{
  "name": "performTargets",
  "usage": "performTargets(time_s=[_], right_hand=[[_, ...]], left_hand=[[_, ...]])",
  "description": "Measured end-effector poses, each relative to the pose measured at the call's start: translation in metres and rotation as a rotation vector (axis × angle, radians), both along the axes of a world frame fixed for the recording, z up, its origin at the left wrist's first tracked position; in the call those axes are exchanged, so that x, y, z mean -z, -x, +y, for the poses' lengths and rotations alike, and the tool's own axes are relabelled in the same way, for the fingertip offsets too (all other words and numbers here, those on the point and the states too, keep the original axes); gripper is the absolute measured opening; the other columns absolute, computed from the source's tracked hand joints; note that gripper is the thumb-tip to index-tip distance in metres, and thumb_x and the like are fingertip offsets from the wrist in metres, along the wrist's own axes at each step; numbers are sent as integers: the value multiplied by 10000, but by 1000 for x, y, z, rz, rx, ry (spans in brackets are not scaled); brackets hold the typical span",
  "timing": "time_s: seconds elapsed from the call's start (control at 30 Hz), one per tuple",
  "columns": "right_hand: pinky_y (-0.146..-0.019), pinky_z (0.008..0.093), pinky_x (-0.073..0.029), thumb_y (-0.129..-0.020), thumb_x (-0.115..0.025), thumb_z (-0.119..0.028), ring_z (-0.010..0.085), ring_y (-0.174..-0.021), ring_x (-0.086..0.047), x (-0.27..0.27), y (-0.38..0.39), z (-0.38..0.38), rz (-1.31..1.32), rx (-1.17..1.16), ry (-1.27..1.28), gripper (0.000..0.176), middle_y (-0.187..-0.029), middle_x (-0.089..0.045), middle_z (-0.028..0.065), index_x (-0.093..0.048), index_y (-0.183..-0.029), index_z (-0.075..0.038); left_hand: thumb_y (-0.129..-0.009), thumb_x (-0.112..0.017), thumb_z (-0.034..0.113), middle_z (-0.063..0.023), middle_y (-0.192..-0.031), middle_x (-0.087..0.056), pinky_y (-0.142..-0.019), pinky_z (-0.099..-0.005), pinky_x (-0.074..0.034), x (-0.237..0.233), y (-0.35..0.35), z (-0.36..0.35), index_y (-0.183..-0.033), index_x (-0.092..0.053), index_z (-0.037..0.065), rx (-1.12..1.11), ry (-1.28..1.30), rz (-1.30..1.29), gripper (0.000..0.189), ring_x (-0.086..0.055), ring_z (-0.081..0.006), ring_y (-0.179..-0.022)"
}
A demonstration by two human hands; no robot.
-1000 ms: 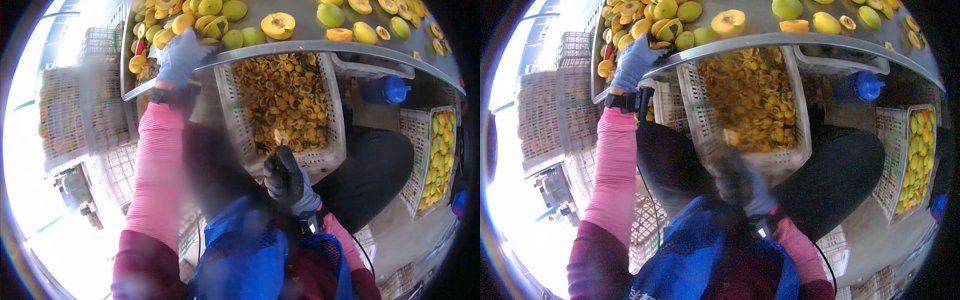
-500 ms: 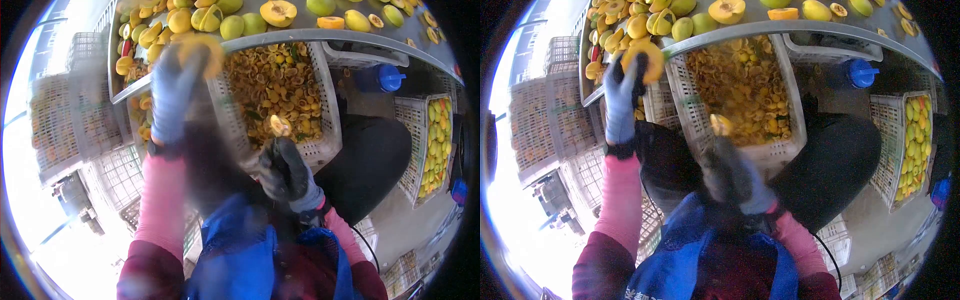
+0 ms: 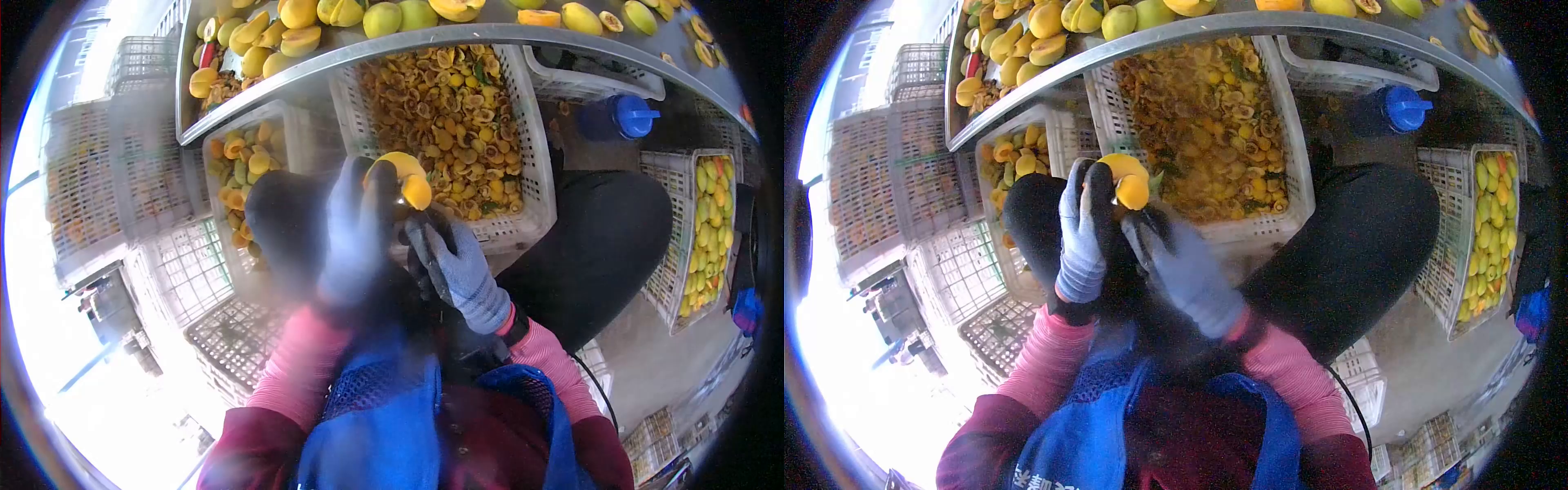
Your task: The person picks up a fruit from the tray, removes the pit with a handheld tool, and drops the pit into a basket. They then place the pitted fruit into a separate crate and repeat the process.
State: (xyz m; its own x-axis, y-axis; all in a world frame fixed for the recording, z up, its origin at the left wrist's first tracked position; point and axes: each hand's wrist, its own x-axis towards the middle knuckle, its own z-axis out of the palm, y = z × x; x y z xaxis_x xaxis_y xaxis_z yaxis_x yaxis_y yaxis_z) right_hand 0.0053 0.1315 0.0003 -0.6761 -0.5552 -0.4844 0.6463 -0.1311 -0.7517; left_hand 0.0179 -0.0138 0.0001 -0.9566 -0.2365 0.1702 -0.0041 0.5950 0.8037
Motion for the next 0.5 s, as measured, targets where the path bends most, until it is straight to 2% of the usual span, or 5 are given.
performTargets(time_s=[0.07,0.2,0.27,0.37,0.5], right_hand=[[-365,224,-358,-922,-459,-275,104,-508,-503,-4,2,1,-121,10,54,295,-766,-572,62,-511,-1073,-27],[-572,242,-405,-922,-484,-304,119,-656,-507,26,5,25,-610,-195,639,306,-799,-568,47,-544,-1042,-29],[-686,249,-446,-923,-497,-277,127,-754,-521,28,4,25,-623,-187,674,297,-868,-572,52,-545,-1067,-21],[-684,244,-446,-931,-479,-248,116,-760,-513,17,-19,11,-165,64,107,263,-880,-565,49,-549,-1053,-25],[-571,250,-469,-942,-446,-274,141,-643,-549,44,-47,4,365,235,71,287,-771,-570,63,-506,-1060,-19]], left_hand=[[-900,-496,124,-132,-925,-528,-623,-305,-462,2,1,1,-1155,-477,-5,130,544,281,287,-539,-199,-785],[-930,-474,206,-97,-961,-584,-680,-240,-452,-7,4,20,-1171,-487,5,-123,-643,-160,313,-538,-119,-859],[-932,-474,215,-85,-938,-591,-693,-238,-452,-9,1,22,-1155,-495,1,-122,-547,-230,311,-543,-112,-832],[-933,-468,213,-79,-885,-598,-686,-251,-457,-16,-1,31,-1118,-507,-5,-111,-424,-199,288,-563,-120,-763],[-934,-452,190,-90,-859,-593,-664,-260,-460,-8,-8,38,-1085,-507,-13,-105,-364,-81,258,-575,-144,-748]])
